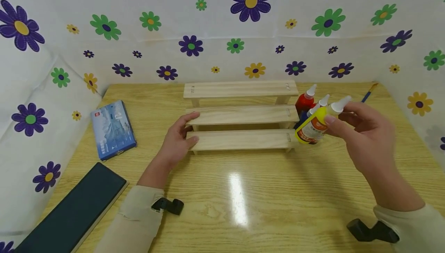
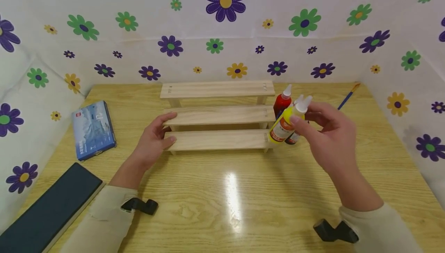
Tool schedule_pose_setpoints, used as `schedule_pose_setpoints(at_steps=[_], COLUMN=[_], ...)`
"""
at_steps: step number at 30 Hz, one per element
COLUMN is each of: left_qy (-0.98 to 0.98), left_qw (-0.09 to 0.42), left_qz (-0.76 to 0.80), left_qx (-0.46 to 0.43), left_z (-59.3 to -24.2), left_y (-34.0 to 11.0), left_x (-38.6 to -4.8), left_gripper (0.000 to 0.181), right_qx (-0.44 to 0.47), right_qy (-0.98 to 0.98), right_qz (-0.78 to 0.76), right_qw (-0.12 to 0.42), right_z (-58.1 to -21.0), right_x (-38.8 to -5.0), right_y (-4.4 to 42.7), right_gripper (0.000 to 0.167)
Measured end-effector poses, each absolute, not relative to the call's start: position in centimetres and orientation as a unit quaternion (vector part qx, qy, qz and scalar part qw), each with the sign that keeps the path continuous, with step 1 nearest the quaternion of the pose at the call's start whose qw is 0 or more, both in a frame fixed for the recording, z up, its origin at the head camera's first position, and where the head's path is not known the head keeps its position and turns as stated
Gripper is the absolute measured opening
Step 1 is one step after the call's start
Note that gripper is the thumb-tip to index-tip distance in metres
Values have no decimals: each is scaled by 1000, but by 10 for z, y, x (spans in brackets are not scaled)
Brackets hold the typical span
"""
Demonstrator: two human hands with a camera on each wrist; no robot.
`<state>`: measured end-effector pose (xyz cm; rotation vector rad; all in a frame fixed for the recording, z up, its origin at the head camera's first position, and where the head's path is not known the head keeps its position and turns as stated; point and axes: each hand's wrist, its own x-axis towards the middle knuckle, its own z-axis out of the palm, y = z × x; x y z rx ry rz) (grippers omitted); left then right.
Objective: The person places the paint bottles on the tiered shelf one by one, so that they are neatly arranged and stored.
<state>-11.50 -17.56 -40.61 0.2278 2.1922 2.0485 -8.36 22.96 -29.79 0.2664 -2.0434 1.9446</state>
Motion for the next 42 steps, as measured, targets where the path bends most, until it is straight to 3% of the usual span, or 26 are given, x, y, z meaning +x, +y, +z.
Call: schedule_pose_setpoints(at_steps=[42], left_qy=[730], left_qw=[57], left_qz=[677], left_qx=[76], left_z=[-408], left_y=[-176], left_x=[-117], left_gripper=[64], right_qx=[224], right_qy=[-709], right_qz=[667], right_qw=[49], right_z=[-244], right_x=[-184], right_y=[126], right_gripper=[20])
